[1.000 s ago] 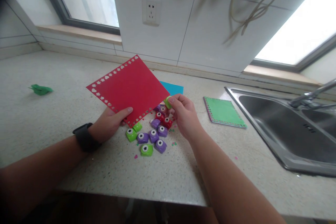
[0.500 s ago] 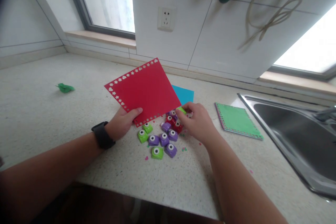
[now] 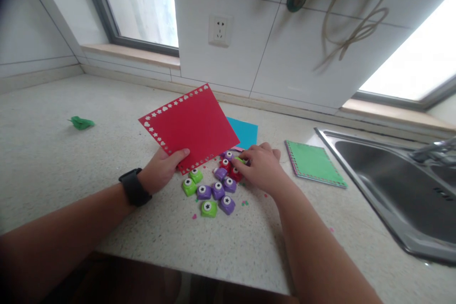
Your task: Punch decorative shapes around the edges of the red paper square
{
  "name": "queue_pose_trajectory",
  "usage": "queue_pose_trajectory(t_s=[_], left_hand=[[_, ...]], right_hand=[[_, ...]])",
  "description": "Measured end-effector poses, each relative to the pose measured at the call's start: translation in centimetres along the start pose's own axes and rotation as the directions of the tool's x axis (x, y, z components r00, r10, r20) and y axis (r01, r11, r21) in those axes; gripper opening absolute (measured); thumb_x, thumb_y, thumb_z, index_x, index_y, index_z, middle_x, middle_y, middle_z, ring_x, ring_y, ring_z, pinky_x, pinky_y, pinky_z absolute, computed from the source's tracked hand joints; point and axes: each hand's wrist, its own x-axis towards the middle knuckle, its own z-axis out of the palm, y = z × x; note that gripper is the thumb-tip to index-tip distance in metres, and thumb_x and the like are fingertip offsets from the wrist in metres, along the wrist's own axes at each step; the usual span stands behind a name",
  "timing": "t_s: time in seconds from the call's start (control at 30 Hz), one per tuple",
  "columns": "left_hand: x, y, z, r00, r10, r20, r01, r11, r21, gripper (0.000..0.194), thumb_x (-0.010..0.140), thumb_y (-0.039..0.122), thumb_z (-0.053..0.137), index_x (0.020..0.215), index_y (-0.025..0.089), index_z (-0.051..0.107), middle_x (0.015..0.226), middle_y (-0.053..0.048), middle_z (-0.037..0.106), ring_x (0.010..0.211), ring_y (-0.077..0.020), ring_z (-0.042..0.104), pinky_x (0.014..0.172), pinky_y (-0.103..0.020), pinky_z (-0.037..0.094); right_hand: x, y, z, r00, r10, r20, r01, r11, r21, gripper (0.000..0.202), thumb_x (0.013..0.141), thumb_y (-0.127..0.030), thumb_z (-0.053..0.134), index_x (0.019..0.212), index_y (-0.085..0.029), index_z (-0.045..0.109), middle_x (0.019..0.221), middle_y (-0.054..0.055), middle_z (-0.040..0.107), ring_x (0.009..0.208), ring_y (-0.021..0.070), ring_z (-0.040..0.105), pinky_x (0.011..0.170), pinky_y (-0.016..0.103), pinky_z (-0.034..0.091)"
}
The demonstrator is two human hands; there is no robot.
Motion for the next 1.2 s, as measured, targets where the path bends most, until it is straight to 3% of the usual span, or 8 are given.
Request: queue_pose_trajectory(t_s=[0.17, 0.43, 0.57, 0.67, 0.83, 1.0, 1.1, 1.2], left_hand=[[0.1, -0.3, -0.1, 1.000, 0.007, 0.018, -0.006, 1.000, -0.026, 0.045, 0.089, 0.044, 0.065, 0.128, 0.022, 0.068, 0.125, -0.009, 0.075, 0.122, -0.0296, 0.065, 0.113, -0.049, 0.044], [0.2, -0.5, 0.0, 0.998, 0.043, 0.038, -0.041, 0.997, -0.058, 0.033, 0.090, 0.041, 0.065, 0.116, 0.023, 0.075, 0.128, -0.007, 0.073, 0.125, -0.0283, 0.063, 0.114, -0.045, 0.043], [0.1, -0.6, 0.1, 1.000, -0.009, 0.004, 0.010, 0.993, -0.117, 0.029, 0.089, 0.039, 0.067, 0.112, 0.023, 0.075, 0.118, -0.006, 0.077, 0.111, -0.0260, 0.069, 0.106, -0.042, 0.050], [0.2, -0.9, 0.1, 0.996, -0.081, -0.046, 0.072, 0.981, -0.182, 0.026, 0.087, 0.037, 0.069, 0.110, 0.024, 0.074, 0.108, -0.004, 0.078, 0.092, -0.0207, 0.072, 0.087, -0.034, 0.058], [0.7, -1.5, 0.1, 0.968, -0.203, -0.150, 0.161, 0.953, -0.256, 0.024, 0.082, 0.037, 0.073, 0.100, 0.021, 0.070, 0.077, 0.003, 0.070, 0.053, -0.0096, 0.057, 0.045, -0.018, 0.044], [0.9, -1.1, 0.1, 0.953, -0.218, -0.211, 0.150, 0.942, -0.299, 0.024, 0.076, 0.038, 0.076, 0.081, 0.020, 0.060, 0.054, 0.009, 0.052, 0.041, -0.0067, 0.042, 0.037, -0.016, 0.032], [0.9, -0.7, 0.3, 0.953, -0.213, -0.215, 0.138, 0.939, -0.316, 0.024, 0.075, 0.036, 0.076, 0.082, 0.020, 0.058, 0.055, 0.010, 0.051, 0.041, -0.0065, 0.040, 0.036, -0.016, 0.030], [0.8, -0.4, 0.3, 0.955, -0.200, -0.217, 0.125, 0.941, -0.316, 0.023, 0.076, 0.034, 0.075, 0.083, 0.021, 0.058, 0.057, 0.010, 0.051, 0.041, -0.0062, 0.039, 0.035, -0.015, 0.030]], right_hand=[[0.0, -0.1, -0.3, 0.995, -0.004, 0.095, 0.010, 0.998, -0.066, 0.040, 0.099, -0.050, 0.051, 0.089, -0.027, 0.083, 0.092, 0.012, 0.071, 0.098, 0.0312, 0.057, 0.088, 0.049, 0.038], [-0.1, -0.1, -0.4, 0.979, -0.112, 0.169, 0.115, 0.993, -0.007, 0.041, 0.103, -0.047, 0.046, 0.093, -0.028, 0.081, 0.104, 0.009, 0.073, 0.104, 0.0300, 0.055, 0.094, 0.049, 0.037], [-0.2, -0.4, -0.6, 0.970, -0.140, 0.197, 0.144, 0.990, -0.009, 0.042, 0.105, -0.045, 0.043, 0.092, -0.028, 0.080, 0.104, 0.008, 0.073, 0.103, 0.0303, 0.055, 0.094, 0.051, 0.035], [-0.3, -0.4, -0.7, 0.967, -0.150, 0.205, 0.155, 0.988, -0.007, 0.042, 0.106, -0.038, 0.039, 0.095, -0.026, 0.078, 0.109, 0.009, 0.073, 0.104, 0.0307, 0.055, 0.093, 0.051, 0.035], [0.0, 0.6, -0.8, 0.997, -0.050, 0.062, 0.051, 0.998, -0.024, 0.040, 0.105, -0.033, 0.038, 0.098, -0.023, 0.076, 0.099, 0.010, 0.075, 0.102, 0.0312, 0.059, 0.091, 0.050, 0.038], [0.7, 2.3, -0.1, 0.972, 0.084, -0.220, -0.061, 0.992, 0.111, 0.029, 0.100, -0.025, 0.048, 0.118, -0.021, 0.070, 0.098, 0.008, 0.077, 0.094, 0.0276, 0.066, 0.088, 0.045, 0.046], [0.8, 2.0, 0.2, 0.957, 0.053, -0.284, 0.001, 0.982, 0.189, 0.031, 0.101, -0.024, 0.048, 0.125, -0.021, 0.066, 0.109, 0.009, 0.076, 0.102, 0.0261, 0.066, 0.093, 0.043, 0.048], [0.6, 0.5, -0.2, 0.977, -0.135, -0.167, 0.161, 0.975, 0.156, 0.027, 0.100, -0.029, 0.053, 0.121, -0.021, 0.069, 0.116, 0.009, 0.074, 0.109, 0.0267, 0.063, 0.098, 0.044, 0.046]])
